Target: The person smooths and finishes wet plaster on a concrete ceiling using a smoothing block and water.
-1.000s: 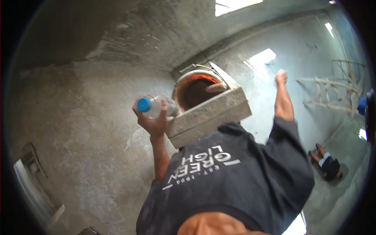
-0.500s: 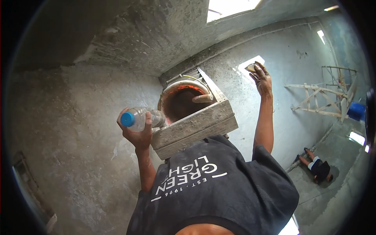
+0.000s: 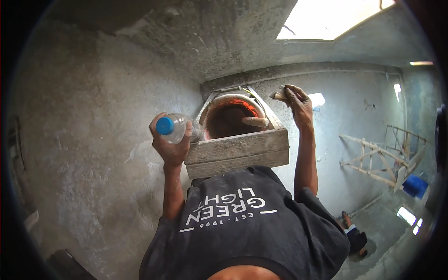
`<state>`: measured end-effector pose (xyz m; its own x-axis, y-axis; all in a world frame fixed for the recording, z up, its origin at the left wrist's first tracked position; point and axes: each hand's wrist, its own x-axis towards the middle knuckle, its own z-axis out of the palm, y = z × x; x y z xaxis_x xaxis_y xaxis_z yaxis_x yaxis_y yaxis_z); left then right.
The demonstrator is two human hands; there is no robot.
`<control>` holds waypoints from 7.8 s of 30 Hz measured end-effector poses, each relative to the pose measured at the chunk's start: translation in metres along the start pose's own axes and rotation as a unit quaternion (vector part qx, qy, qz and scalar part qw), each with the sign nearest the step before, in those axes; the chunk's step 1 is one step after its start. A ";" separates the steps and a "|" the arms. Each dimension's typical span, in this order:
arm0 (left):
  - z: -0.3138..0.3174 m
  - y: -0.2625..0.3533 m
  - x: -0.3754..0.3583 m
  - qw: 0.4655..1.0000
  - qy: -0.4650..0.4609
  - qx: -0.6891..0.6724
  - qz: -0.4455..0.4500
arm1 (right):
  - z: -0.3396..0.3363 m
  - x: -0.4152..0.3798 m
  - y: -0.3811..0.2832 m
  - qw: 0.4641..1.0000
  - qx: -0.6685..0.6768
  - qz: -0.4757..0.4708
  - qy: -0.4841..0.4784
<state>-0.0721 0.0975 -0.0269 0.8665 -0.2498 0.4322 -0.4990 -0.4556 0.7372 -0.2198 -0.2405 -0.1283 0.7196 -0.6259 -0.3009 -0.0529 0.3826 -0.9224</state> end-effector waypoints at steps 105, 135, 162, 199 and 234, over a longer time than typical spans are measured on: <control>-0.047 0.000 0.023 0.980 -0.130 -0.138 -0.055 | 0.142 -0.018 -0.018 0.967 0.057 0.216 -0.122; -0.023 -0.048 0.067 0.976 -0.125 -0.112 -0.141 | 0.102 0.180 0.036 0.975 0.055 0.214 -0.019; -0.002 -0.103 0.080 0.963 -0.115 -0.057 -0.237 | 0.264 0.483 -0.034 0.704 -0.194 -0.544 0.414; -0.003 -0.123 0.072 0.970 -0.126 -0.027 -0.204 | 0.249 0.450 -0.031 0.787 -0.100 -0.475 0.380; 0.010 -0.110 0.079 0.966 -0.122 -0.044 -0.223 | 0.235 0.466 -0.052 0.740 -0.172 -0.547 0.350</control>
<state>0.0515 0.1190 -0.0787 0.9672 -0.2449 -0.0666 -0.0652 -0.4932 0.8675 0.2808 -0.3927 -0.1638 -0.0678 -0.6782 0.7317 0.0374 -0.7346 -0.6774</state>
